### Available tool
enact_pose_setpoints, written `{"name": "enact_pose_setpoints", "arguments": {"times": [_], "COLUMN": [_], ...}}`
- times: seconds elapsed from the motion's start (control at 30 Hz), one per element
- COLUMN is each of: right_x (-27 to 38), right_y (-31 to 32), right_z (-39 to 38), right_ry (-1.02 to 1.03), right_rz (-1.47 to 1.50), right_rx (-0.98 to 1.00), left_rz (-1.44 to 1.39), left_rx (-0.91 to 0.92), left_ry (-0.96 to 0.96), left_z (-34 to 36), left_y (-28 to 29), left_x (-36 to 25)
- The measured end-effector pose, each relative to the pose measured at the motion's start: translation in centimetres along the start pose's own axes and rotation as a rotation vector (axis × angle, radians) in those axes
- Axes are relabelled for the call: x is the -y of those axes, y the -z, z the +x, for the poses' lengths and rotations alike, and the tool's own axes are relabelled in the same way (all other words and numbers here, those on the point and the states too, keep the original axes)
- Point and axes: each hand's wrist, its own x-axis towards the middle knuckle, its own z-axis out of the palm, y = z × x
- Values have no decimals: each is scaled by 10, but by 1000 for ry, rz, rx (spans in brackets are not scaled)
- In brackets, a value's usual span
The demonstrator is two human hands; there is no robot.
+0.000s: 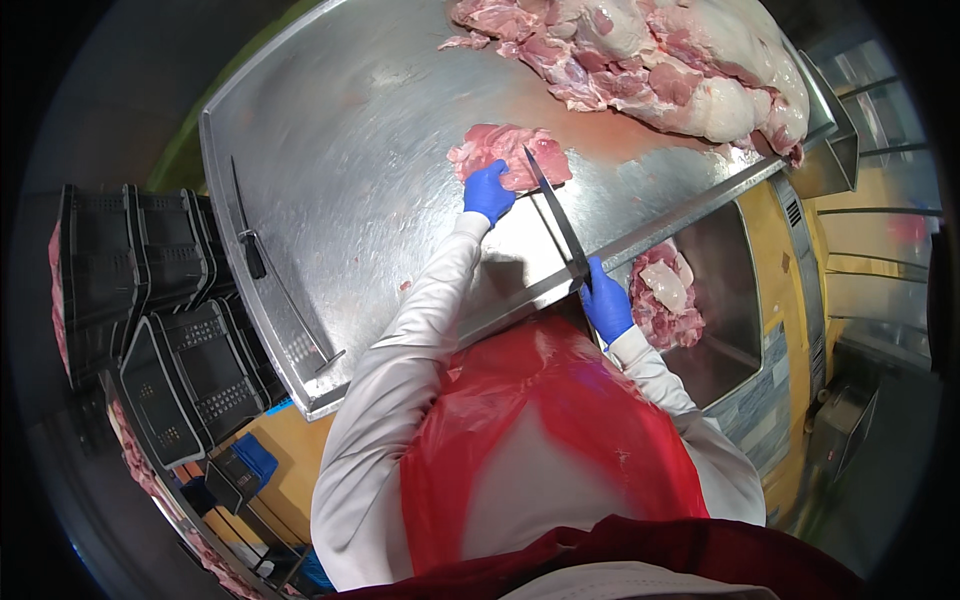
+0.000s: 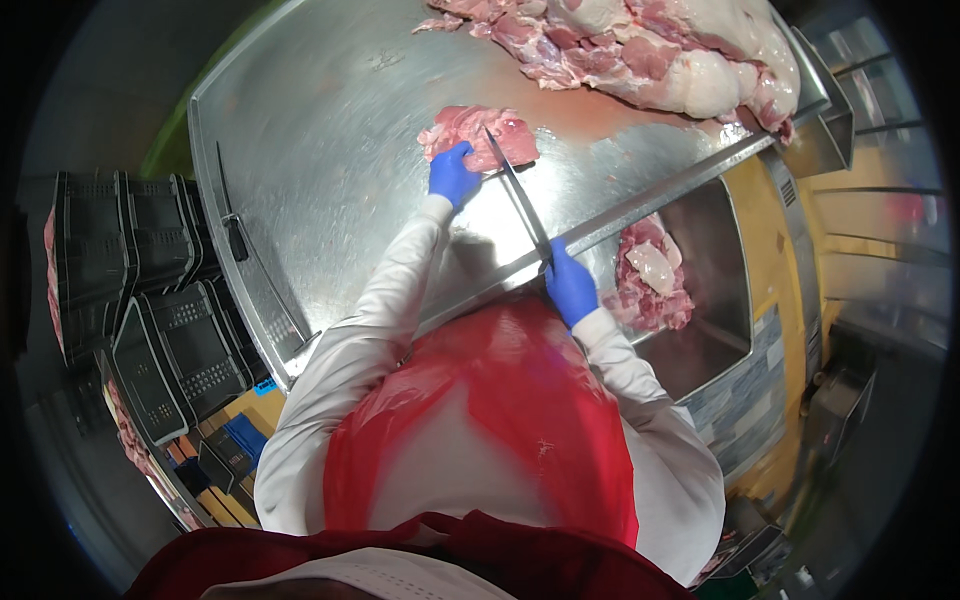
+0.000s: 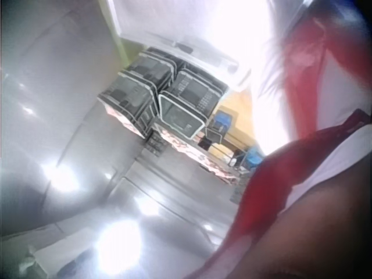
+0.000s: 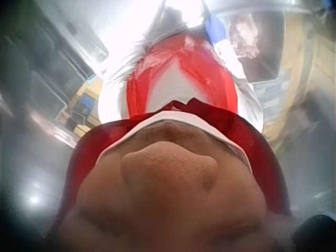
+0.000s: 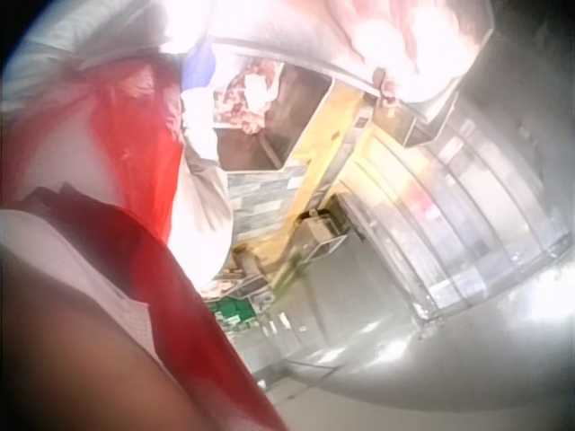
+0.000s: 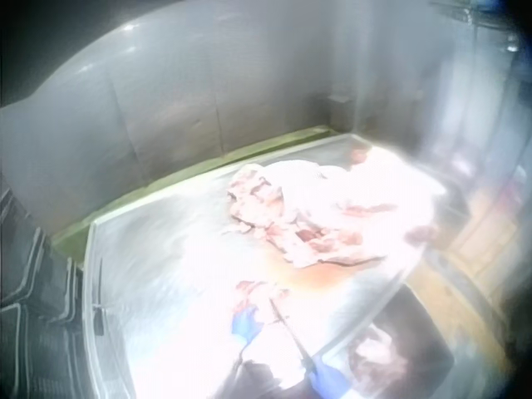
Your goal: The person places a metal tray on a stainless steel table, then uses a knife to cut large pieces of raw meat into smaller portions. The cut pieces are placed into the tray.
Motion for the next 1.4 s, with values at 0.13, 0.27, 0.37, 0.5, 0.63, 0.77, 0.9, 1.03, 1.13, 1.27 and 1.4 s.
{"name": "enact_pose_setpoints", "arguments": {"times": [0.13,0.27,0.37,0.5,0.63,0.77,0.9,1.03,1.13,1.27,1.4], "right_x": [-10,4,39,35,-15,12,34,32,1,-12,41], "right_y": [-27,-41,-39,-53,-55,-58,-63,-52,-41,-56,-71], "right_z": [13,71,139,144,73,129,204,185,143,158,219], "right_ry": [-45,96,26,44,-28,16,155,130,130,137,1], "right_rz": [124,20,-24,-23,6,-172,-105,-99,-95,-127,94], "right_rx": [45,-29,59,93,234,219,195,297,286,251,362], "left_rz": [-108,-195,-197,-269,-359,-519,-689,-817,-850,-831,-879], "left_rx": [-49,-7,-116,-217,-193,-219,-217,-252,-259,-271,-318], "left_ry": [21,90,41,126,192,294,367,446,463,518,472], "left_z": [0,1,-9,-21,-19,-27,-28,-25,-24,-32,-35], "left_y": [-4,-5,-9,-12,3,-23,-19,-17,-21,-37,-51], "left_x": [8,19,18,34,46,59,38,56,70,57,64]}}
